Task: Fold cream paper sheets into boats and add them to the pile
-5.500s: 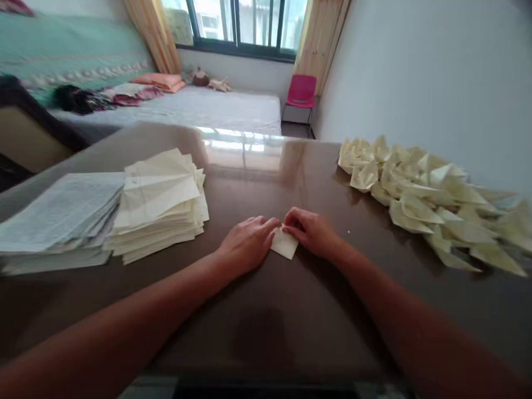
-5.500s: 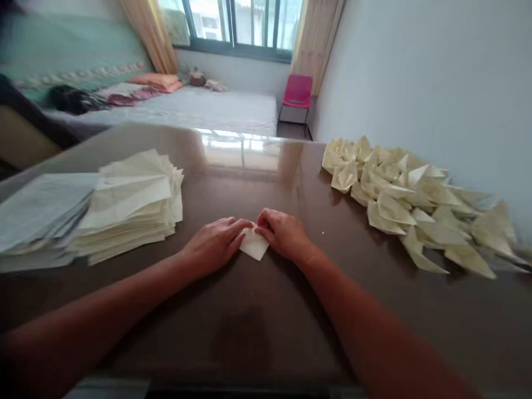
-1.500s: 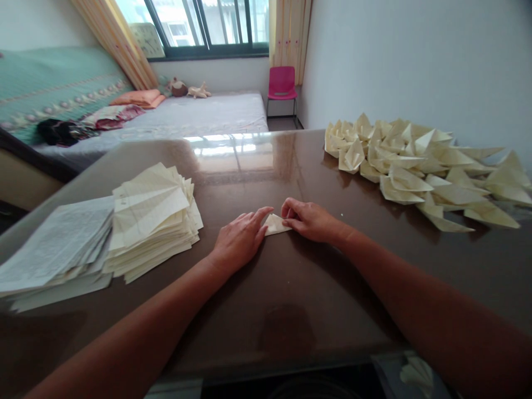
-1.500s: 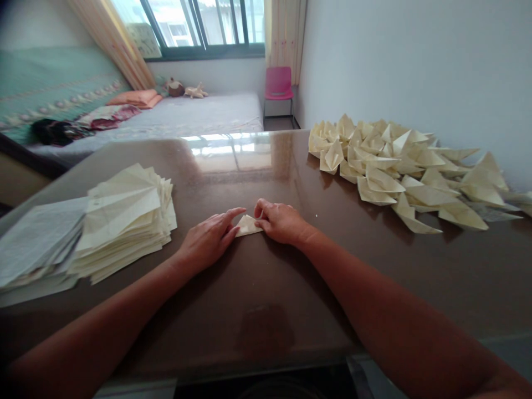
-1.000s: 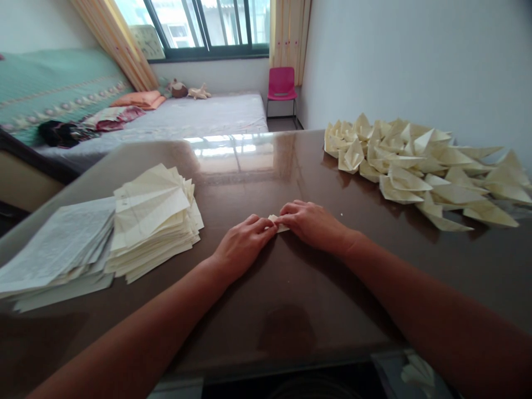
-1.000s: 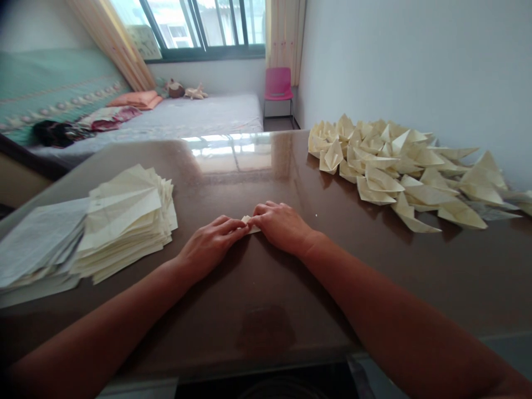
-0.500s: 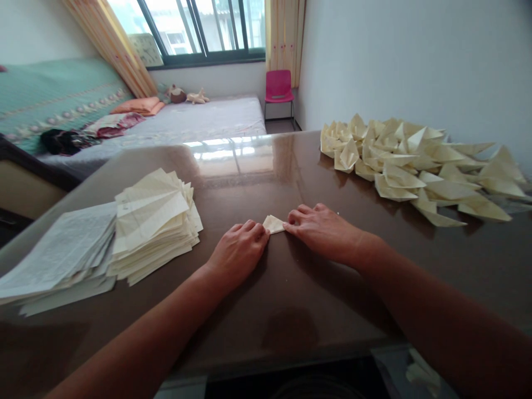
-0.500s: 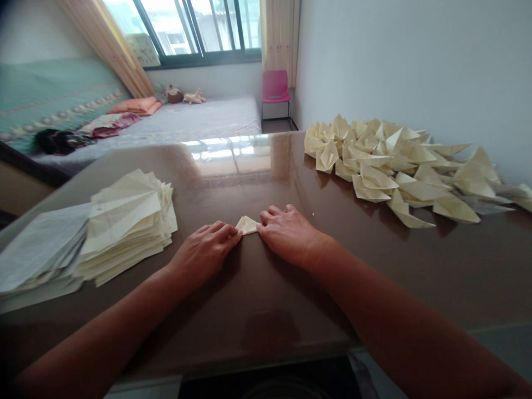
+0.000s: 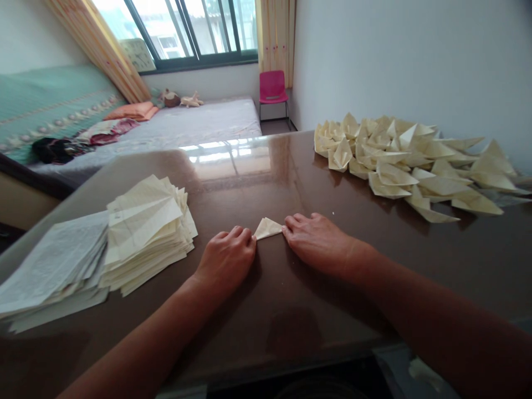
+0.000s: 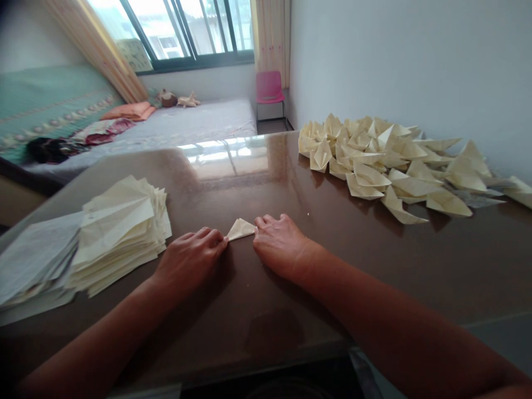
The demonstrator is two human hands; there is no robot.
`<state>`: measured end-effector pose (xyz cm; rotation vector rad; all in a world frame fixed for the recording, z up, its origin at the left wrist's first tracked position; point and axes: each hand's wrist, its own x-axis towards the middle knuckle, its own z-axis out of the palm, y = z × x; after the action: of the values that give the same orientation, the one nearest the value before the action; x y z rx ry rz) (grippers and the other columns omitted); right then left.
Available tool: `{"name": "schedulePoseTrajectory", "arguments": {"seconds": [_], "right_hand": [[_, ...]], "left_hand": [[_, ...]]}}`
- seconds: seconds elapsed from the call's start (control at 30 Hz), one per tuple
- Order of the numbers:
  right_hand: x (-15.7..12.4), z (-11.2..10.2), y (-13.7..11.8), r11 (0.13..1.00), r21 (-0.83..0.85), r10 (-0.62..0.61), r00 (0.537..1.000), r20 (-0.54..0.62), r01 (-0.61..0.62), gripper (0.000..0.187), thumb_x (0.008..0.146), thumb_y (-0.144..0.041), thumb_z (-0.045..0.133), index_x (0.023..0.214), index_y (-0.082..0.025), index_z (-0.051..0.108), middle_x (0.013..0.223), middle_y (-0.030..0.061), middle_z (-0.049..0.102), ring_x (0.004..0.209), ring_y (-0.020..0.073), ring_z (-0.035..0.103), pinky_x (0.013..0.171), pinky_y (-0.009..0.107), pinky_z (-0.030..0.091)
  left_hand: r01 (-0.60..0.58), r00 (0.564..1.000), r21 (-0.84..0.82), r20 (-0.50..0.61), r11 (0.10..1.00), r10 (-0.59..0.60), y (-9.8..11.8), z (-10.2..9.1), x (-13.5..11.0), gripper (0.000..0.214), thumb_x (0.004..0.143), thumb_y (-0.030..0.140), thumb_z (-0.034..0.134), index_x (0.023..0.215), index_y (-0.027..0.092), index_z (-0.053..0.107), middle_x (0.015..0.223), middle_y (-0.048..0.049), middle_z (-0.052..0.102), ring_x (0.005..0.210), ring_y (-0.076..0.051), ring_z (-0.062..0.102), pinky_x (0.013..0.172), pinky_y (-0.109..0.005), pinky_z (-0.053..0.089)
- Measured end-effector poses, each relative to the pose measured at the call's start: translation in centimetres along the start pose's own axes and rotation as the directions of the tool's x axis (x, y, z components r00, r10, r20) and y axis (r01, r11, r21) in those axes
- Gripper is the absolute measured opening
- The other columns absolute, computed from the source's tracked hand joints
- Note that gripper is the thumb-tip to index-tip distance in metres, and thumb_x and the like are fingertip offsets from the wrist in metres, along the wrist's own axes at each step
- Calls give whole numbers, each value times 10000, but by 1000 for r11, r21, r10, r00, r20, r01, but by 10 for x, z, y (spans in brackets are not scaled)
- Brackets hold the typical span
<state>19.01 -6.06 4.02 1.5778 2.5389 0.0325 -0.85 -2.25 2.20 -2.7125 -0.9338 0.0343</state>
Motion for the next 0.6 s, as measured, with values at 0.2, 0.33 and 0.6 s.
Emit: {"name": "schedulePoseTrajectory", "arguments": {"seconds": [0.2, 0.33, 0.6], "right_hand": [[14, 9, 12, 990, 112, 103, 989, -110, -90, 196, 925, -220, 451, 961, -181, 640, 1004, 108, 654, 941, 222, 591, 716, 302, 409], [26, 23, 24, 936, 341, 158, 967, -200, -83, 240, 893, -394, 538, 1013, -196, 602, 1031, 74, 648, 877, 177, 599, 696, 258, 405], [37, 43, 35, 783, 614, 131, 937, -323, 102, 46, 788, -150, 584, 804, -176, 619, 797, -6, 619, 718, 109, 549, 652, 205, 381]], "left_hand": [[44, 999, -55, -15, 998, -45, -2, 4, 1, 198, 864, 161, 473, 896, 196, 665, 896, -61, 635, 863, -221, 578, 633, -309, 438], [102, 992, -150, -62, 983, -113, -9, 11, 4, 203, 915, 269, 419, 908, 229, 618, 933, -42, 629, 902, -210, 568, 588, -277, 412], [194, 967, -375, -81, 907, -240, -15, 18, 7, 220, 919, 403, 454, 1033, 233, 535, 1018, -26, 629, 906, -185, 592, 641, -265, 430]]}}
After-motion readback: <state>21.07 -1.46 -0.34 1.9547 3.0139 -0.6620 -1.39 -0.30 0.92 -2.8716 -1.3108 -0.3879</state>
